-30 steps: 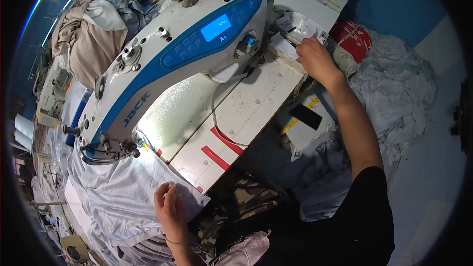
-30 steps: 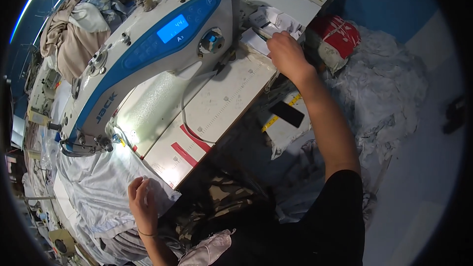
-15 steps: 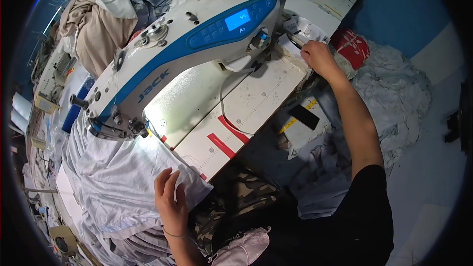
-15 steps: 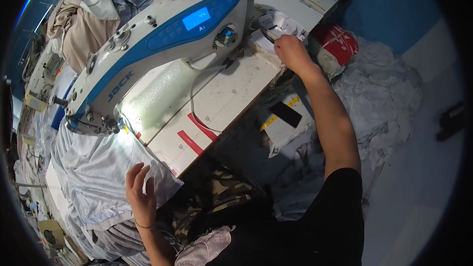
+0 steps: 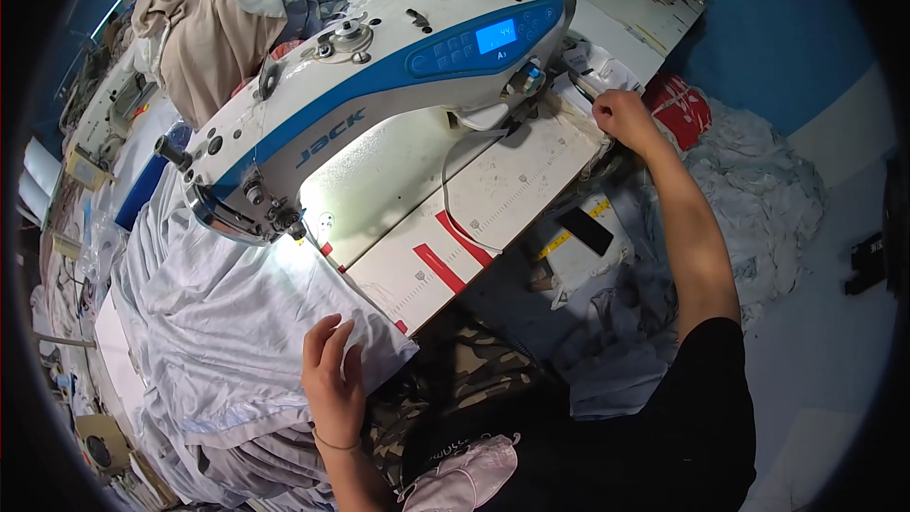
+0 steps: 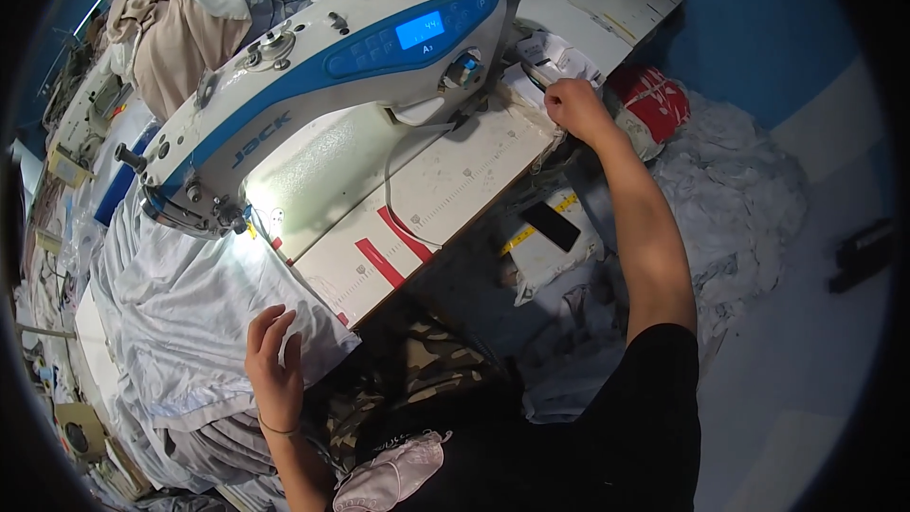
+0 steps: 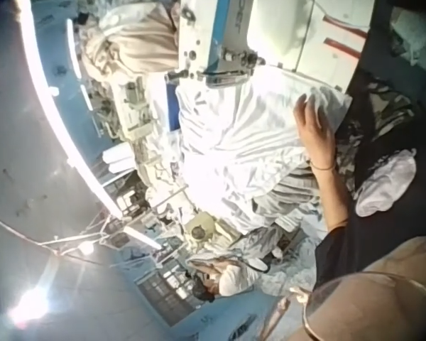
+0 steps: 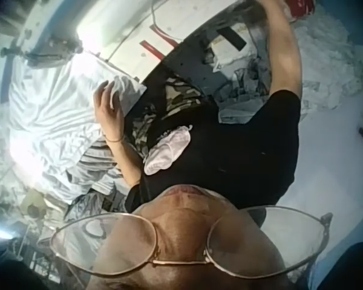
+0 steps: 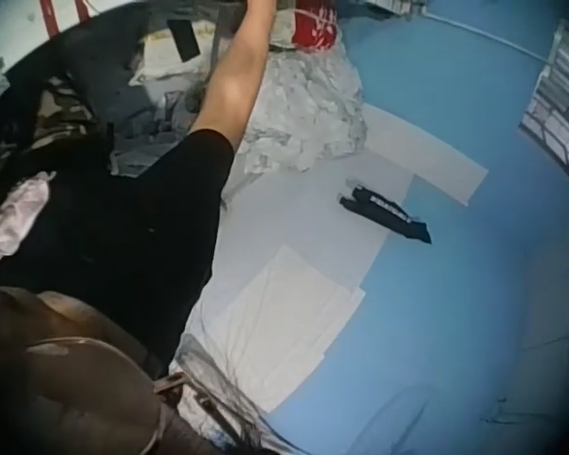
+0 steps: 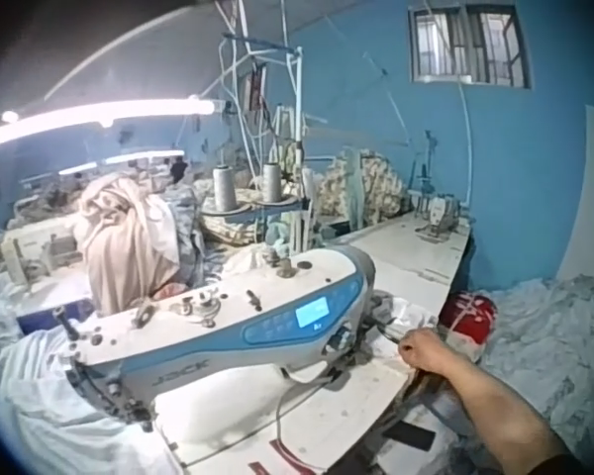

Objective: Sewing fabric pieces together using an industrial sewing machine.

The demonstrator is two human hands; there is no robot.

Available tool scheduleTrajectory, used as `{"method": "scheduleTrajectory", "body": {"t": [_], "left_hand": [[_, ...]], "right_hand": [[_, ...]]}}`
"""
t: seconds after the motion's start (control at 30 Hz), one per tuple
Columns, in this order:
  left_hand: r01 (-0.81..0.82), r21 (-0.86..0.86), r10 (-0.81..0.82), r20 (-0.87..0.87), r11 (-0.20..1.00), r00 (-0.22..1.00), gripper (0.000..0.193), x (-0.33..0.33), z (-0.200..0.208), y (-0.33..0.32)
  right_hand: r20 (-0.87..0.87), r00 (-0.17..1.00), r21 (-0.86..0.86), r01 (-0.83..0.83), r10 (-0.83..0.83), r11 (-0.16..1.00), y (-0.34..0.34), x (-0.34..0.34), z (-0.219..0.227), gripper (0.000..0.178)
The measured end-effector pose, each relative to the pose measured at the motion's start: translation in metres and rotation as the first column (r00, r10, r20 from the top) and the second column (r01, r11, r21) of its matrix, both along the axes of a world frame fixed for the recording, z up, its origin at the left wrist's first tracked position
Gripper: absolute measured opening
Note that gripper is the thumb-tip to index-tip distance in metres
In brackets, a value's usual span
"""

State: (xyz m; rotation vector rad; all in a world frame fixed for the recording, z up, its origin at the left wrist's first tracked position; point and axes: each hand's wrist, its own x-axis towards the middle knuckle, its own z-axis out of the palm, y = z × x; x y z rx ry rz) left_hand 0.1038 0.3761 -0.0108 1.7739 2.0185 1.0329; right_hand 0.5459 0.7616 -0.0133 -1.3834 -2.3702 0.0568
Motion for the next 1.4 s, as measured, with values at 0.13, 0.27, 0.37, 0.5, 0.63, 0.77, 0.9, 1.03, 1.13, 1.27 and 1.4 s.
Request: {"method": "scheduleTrajectory", "body": {"t": [0.13,0.27,0.37,0.5,0.63,0.77,0.9,1.03,1.13,1.27,1.4], "left_hand": [[0.0,0.003,0.0,0.047,1.0,0.999,0.036,0.0,-0.001,0.001],[0.006,0.024,-0.008,0.092,1.0,0.996,0.034,0.002,-0.002,0.005],[-0.003,0.03,-0.003,0.2,1.0,0.98,0.031,0.006,0.004,0.01],[0.046,0.042,-0.061,0.524,0.998,0.849,0.02,0.025,0.017,0.025],[0.123,-0.054,0.013,0.951,0.991,0.31,0.025,0.056,0.017,0.043],[0.043,0.08,-0.068,0.971,0.996,-0.229,0.018,0.064,0.005,0.05],[-0.206,0.016,-0.014,1.0,0.978,0.014,0.013,0.043,-0.003,0.034],[-0.11,-0.011,0.005,0.998,0.994,-0.055,0.019,0.02,-0.004,0.006],[-0.012,-0.031,0.028,0.981,0.999,-0.193,0.019,0.015,-0.004,-0.009],[-0.107,-0.02,0.001,0.986,0.994,-0.168,0.017,0.017,-0.008,-0.017],[-0.32,0.067,0.013,0.97,0.945,0.242,0.031,0.016,-0.009,-0.018]], "right_hand": [[-0.198,0.977,-0.043,0.075,-0.083,0.996,-0.005,0.01,-0.006,0.014],[-0.412,0.886,-0.15,0.166,-0.214,0.975,-0.008,0.008,0.002,0.013],[-0.636,0.729,-0.308,0.061,-0.254,0.949,-0.027,-0.008,0.023,0.017],[-0.895,0.419,-0.355,-0.464,-0.152,0.811,-0.094,-0.061,0.038,0.016],[-0.919,0.354,-0.392,-0.782,-0.173,0.485,-0.172,-0.139,0.022,0.015],[-0.889,0.39,-0.435,-0.884,-0.242,0.173,-0.226,-0.207,0.002,0.013],[-0.847,0.389,-0.439,-0.897,-0.363,0.062,-0.25,-0.24,0.0,0.013],[-0.694,0.624,-0.359,-0.732,0.359,0.579,-0.251,-0.259,0.006,0.016],[-0.669,0.581,-0.151,-0.716,0.463,0.682,-0.25,-0.275,0.011,0.022],[-0.68,0.495,-0.009,-0.744,0.541,0.669,-0.256,-0.297,0.013,0.019],[-0.893,0.43,-0.288,-0.77,0.131,0.57,-0.265,-0.308,0.014,0.027]]}}
